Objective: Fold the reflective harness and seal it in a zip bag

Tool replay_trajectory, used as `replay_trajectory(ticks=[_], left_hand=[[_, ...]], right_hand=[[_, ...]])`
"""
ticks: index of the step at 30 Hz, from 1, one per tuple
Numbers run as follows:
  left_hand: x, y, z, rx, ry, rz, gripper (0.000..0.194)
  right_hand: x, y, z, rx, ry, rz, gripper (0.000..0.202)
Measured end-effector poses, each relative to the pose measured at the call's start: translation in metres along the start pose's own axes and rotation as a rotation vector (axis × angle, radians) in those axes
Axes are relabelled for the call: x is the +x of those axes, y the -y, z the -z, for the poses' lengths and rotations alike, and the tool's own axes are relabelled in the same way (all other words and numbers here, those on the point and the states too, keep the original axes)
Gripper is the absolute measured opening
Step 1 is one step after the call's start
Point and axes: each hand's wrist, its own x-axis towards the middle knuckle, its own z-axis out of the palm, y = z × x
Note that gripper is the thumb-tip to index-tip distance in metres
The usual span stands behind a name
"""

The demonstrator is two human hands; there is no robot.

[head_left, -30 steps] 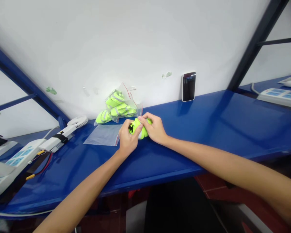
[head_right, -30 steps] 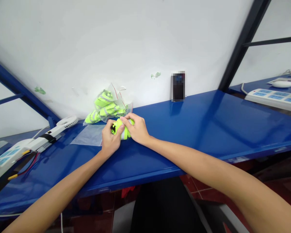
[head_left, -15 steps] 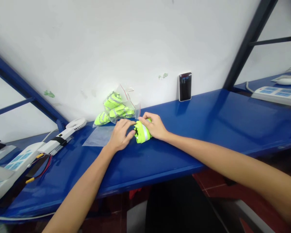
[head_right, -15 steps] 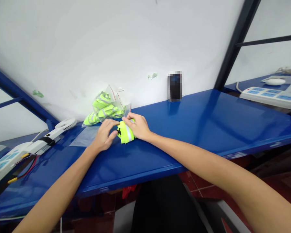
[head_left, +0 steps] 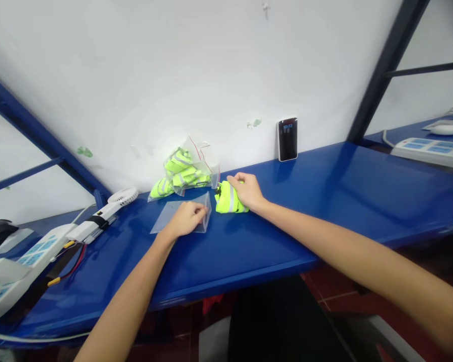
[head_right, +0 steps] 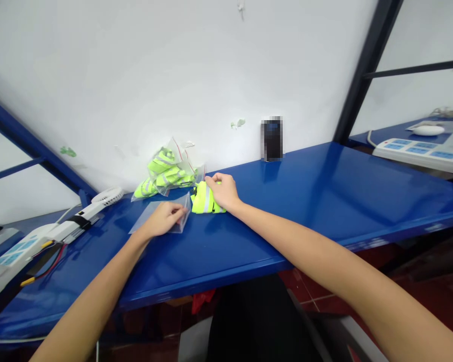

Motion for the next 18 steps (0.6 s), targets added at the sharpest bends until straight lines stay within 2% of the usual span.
replay_trajectory(ticks=[4,6,8,11,13,15,18], left_hand=[[0.009,-0.030,-0.013,-0.150,0.033,0.027,0.037],[0.015,-0.033,-0.015,-0.348,0.098,0.110,0.031],[0.021,-0.030,-0.012,-0.553,0.209,0.201,0.022],[0.028,-0.024,-0.007,-0.751,0.365,0.228,0.015],[0.029,-0.021,-0.008,-0.811,0.383,0.197,0.015],[0.028,-0.021,-0.013,-0.796,0.307,0.183,0.016],[0.022,-0.027,-0.026,-0.629,0.082,0.101,0.022]], right_hand=[[-0.001,0.004,-0.005,0.324,0.023,-0.254,0.031],[-0.002,0.004,-0.007,0.439,0.100,-0.357,0.027],[-0.003,0.004,-0.007,0.460,0.177,-0.391,0.024],[-0.002,0.001,-0.004,0.273,0.220,-0.292,0.028],[0.002,0.000,0.001,0.037,0.211,-0.170,0.032],[0.007,0.001,0.008,-0.215,0.184,-0.081,0.031],[0.012,0.003,0.017,-0.465,0.148,-0.055,0.027]])
